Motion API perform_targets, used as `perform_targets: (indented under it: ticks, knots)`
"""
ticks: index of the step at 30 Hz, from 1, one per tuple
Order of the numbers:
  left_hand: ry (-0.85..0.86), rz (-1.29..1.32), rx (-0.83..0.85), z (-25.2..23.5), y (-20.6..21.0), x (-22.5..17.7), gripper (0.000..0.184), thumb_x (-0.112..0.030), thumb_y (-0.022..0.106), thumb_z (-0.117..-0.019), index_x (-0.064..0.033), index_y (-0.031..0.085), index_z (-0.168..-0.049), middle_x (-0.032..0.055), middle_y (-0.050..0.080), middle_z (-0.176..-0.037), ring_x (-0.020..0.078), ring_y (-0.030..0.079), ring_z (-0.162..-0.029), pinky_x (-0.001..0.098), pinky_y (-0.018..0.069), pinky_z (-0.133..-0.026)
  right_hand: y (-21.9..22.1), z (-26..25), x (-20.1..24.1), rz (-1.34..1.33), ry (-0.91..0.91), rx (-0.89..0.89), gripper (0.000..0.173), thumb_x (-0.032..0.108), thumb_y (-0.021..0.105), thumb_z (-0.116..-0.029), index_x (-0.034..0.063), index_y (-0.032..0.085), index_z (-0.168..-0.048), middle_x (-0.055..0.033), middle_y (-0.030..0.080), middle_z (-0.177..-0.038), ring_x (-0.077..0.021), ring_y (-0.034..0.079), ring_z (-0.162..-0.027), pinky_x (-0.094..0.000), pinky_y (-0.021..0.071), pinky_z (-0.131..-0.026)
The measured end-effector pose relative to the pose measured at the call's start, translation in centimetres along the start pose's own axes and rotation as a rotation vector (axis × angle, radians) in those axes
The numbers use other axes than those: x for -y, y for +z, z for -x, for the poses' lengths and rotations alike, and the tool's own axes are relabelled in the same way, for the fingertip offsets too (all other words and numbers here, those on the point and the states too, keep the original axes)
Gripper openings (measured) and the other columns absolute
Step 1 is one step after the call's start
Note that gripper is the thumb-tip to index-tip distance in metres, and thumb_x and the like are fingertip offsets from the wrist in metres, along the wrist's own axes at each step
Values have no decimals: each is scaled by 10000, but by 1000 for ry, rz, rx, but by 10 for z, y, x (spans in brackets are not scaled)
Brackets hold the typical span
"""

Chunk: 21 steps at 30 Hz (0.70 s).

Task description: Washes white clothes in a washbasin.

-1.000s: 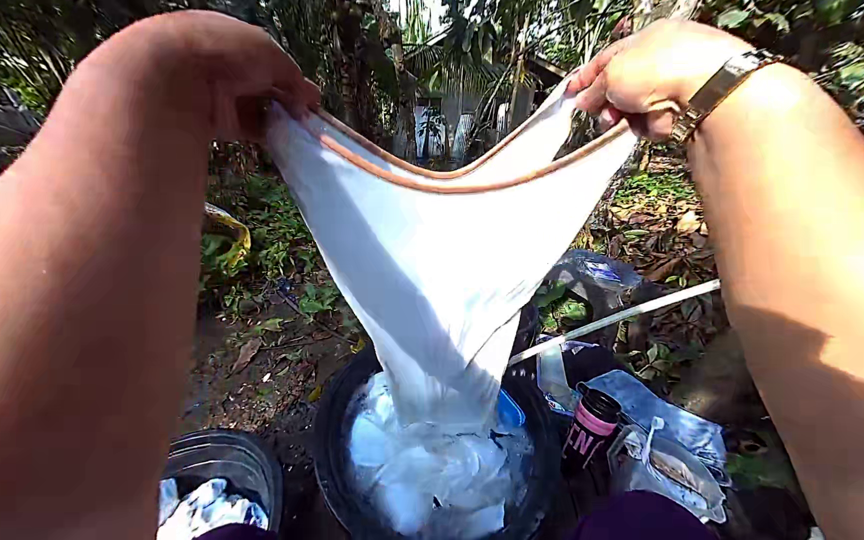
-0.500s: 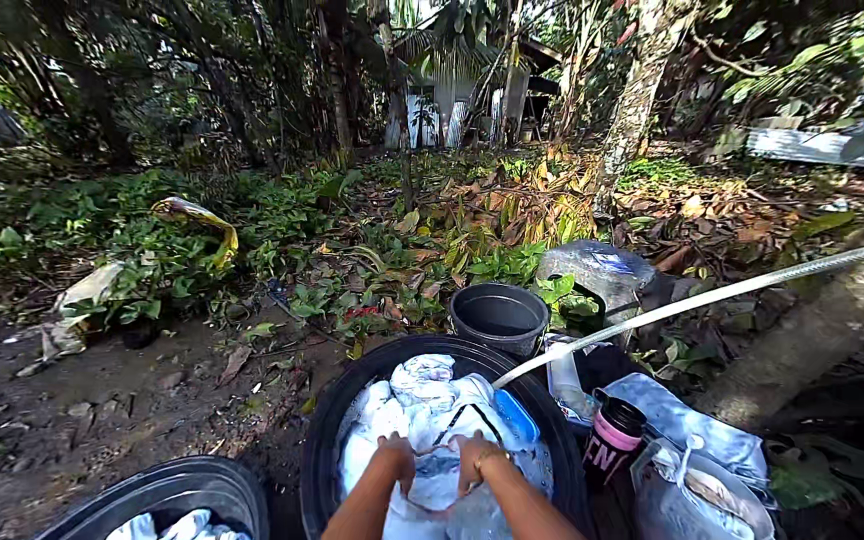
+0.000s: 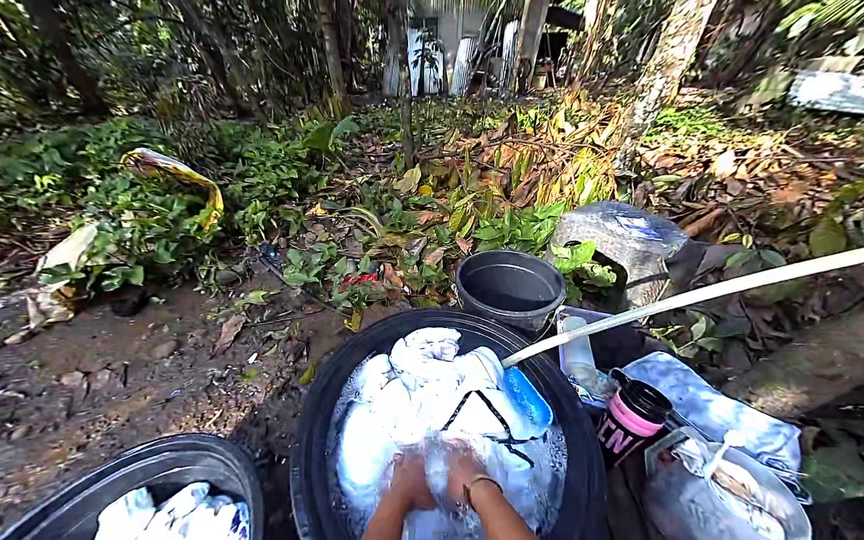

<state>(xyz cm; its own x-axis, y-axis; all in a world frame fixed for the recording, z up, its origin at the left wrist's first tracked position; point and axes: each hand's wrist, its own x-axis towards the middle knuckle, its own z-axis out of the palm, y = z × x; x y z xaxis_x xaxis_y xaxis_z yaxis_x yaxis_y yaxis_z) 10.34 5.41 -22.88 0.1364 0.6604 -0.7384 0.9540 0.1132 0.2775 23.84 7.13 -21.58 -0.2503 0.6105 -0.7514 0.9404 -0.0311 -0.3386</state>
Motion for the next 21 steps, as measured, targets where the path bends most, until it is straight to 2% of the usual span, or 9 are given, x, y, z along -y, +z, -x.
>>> perform_targets:
  ticks: [4, 7, 9, 11, 13, 15, 17, 19, 21]
  knots:
    - [251, 477, -130, 42, -46, -24, 814, -147, 858, -804, 20, 460, -1495, 264, 585, -1401, 390, 550, -1327, 566, 426, -1128, -64, 62, 44, -145, -102, -168, 376, 119, 570, -995, -13, 627, -1343, -265, 631, -1341, -408, 588, -1289, -594, 450, -1090]
    - [418, 690, -343, 96, -97, -53, 469, -33, 679, -932, 94, 535, -1359, 269, 649, -1233, 342, 634, -1158, 518, 495, -1029, -104, 122, 64, -178, -322, -570, 382, 101, 555, -1009, 81, 652, -1378, -226, 637, -1349, -381, 565, -1316, -543, 417, -1133]
    - [405, 604, -455, 140, -136, -71, 312, -87, 613, -987, 80, 613, -1251, 241, 682, -1140, 323, 665, -1073, 520, 517, -974, -103, 134, 60, -470, -601, -911, 386, 154, 565, -1011, 14, 651, -1360, -243, 606, -1345, -335, 580, -1265, -474, 461, -1095]
    - [431, 602, -491, 190, -172, -92, 242, -97, 576, -1014, 62, 628, -1190, 176, 664, -1046, 235, 645, -942, 438, 530, -884, -90, 127, 59, -844, -969, -1024, 712, 387, 485, -1030, -140, 382, -1497, -284, 473, -1502, -231, 516, -1363, -345, 432, -1132]
    - [491, 680, -515, 243, -198, -115, 158, -91, 580, -1030, 20, 620, -1135, 82, 616, -952, 124, 591, -821, 322, 520, -795, -67, 118, 67, -971, -1169, -1094, 1250, 754, 550, -892, -188, 57, -1551, -329, 276, -1611, -186, 367, -1495, -282, 326, -1215]
    - [586, 744, -582, 291, -213, -131, 111, -112, 580, -1047, -25, 638, -1085, 29, 600, -839, 68, 548, -679, 243, 488, -654, -42, 109, 74, -859, -1016, -1312, 1421, 801, 655, -745, -226, 69, -1533, -399, 257, -1596, -343, 333, -1520, -394, 294, -1246]
    - [742, 824, -667, 325, -220, -138, 83, -113, 574, -1046, -70, 632, -1004, -5, 567, -725, 27, 484, -534, 168, 411, -490, -21, 94, 74, -783, -741, -1391, 1401, 647, 810, -626, -208, 170, -1533, -411, 330, -1554, -511, 359, -1457, -602, 266, -1219]
    - [903, 954, -706, 350, -228, -138, 88, -45, 555, -1032, -74, 629, -996, -12, 600, -771, 30, 543, -602, 166, 473, -558, -12, 80, 62, -786, -477, -1196, 1260, 446, 884, -671, -143, 220, -1566, -370, 335, -1579, -527, 317, -1480, -697, 168, -1211]
    - [948, 1049, -808, 358, -231, -126, 97, -17, 551, -1022, -71, 631, -1011, -6, 627, -802, 40, 574, -629, 178, 508, -587, -14, 69, 44, -956, -285, -871, 786, 233, 840, -843, -49, 482, -1484, -268, 461, -1542, -409, 398, -1463, -632, 238, -1210]
